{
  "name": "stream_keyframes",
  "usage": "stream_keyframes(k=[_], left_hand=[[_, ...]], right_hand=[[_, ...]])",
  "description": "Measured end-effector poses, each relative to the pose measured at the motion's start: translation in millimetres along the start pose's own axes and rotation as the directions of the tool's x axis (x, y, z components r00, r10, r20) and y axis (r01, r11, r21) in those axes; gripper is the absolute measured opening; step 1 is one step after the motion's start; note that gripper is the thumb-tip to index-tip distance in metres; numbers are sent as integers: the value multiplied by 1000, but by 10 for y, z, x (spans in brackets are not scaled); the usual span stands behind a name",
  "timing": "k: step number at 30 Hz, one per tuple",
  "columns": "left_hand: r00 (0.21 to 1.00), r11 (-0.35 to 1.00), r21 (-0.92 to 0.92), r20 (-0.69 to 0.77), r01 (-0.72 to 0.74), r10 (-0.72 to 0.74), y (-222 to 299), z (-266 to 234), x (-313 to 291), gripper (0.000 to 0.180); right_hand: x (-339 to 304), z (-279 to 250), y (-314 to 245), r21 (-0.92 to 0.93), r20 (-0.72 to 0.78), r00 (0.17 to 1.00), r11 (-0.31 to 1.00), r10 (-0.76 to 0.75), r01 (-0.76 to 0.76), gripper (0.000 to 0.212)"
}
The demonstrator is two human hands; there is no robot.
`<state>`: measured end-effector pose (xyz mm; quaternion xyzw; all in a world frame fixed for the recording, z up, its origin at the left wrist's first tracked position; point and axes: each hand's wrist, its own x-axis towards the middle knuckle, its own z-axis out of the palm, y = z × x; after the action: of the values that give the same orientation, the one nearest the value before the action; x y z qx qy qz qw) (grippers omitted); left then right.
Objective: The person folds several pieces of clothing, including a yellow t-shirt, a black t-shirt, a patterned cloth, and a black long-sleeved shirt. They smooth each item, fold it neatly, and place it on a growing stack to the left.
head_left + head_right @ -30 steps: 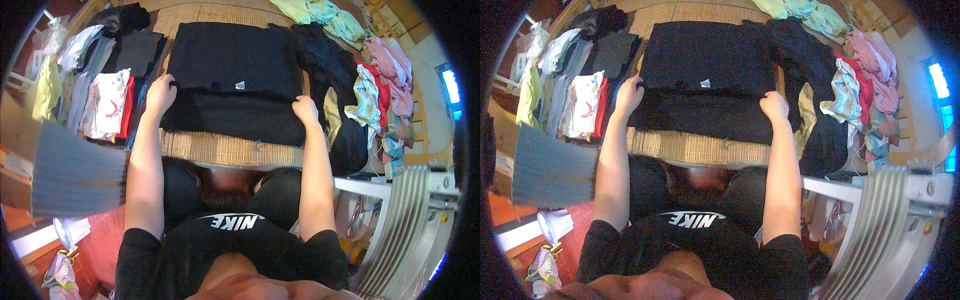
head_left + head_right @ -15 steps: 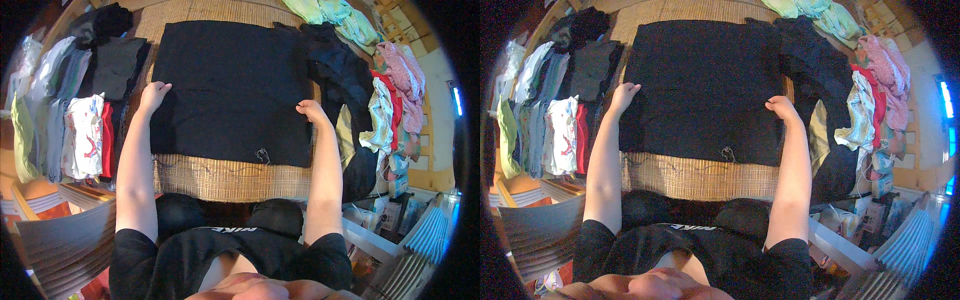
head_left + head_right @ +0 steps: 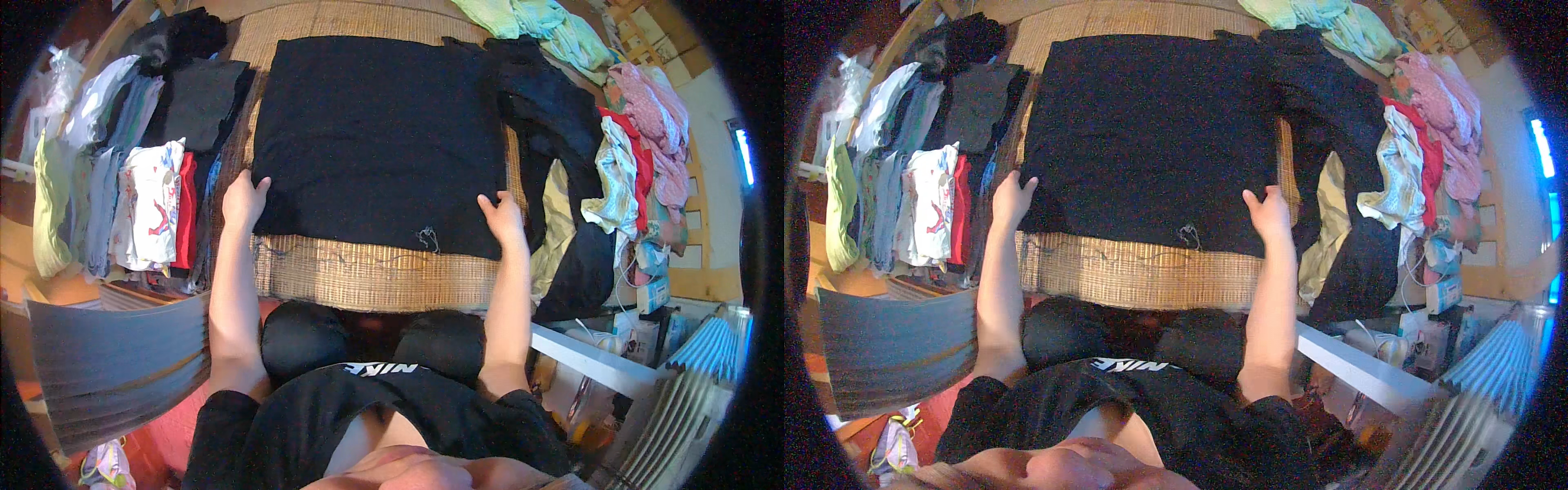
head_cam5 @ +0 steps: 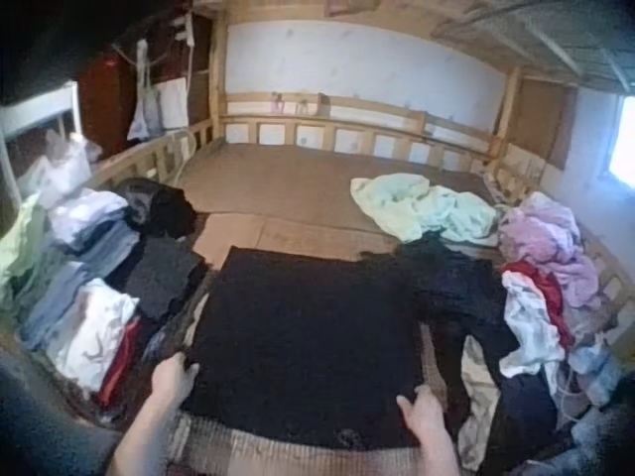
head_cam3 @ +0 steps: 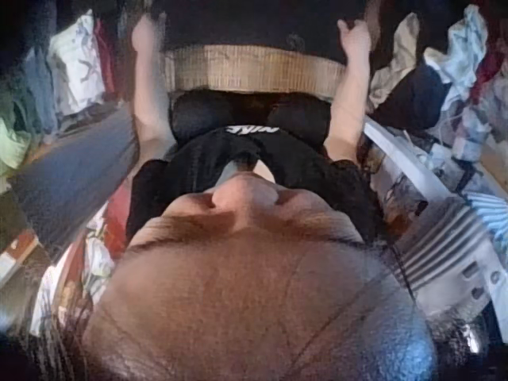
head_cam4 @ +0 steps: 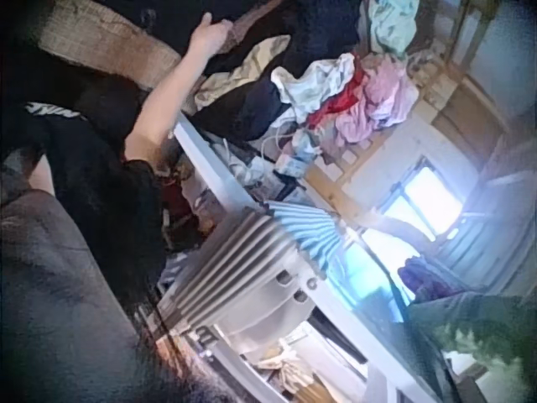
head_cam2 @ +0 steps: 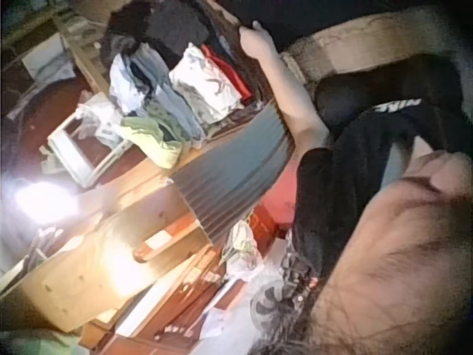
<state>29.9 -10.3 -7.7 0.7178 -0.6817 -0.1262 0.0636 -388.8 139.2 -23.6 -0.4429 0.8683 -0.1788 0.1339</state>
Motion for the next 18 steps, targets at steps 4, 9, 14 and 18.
stream_keyframes(k=[4, 9, 14, 18], left_hand=[[994, 993, 115, -99, -29, 40, 50, 42, -216, 31], [839, 942, -110, -495, -317, 225, -103, 169, -380, 30], [878, 924, -40, -330, -380, 347, -102, 196, -905, 50], [892, 899, -92, -202, -429, 405, -83, 120, -1005, 59]], right_hand=[[-293, 3, -77, -206, -12, 1000, 978, -18, 15, 35], [-525, 134, 51, -6, -346, 927, 988, -147, 154, 37], [-690, 208, -29, -99, -442, 893, 994, -82, 42, 42], [-622, 186, -3, -45, -340, 938, 998, -66, 54, 41]])
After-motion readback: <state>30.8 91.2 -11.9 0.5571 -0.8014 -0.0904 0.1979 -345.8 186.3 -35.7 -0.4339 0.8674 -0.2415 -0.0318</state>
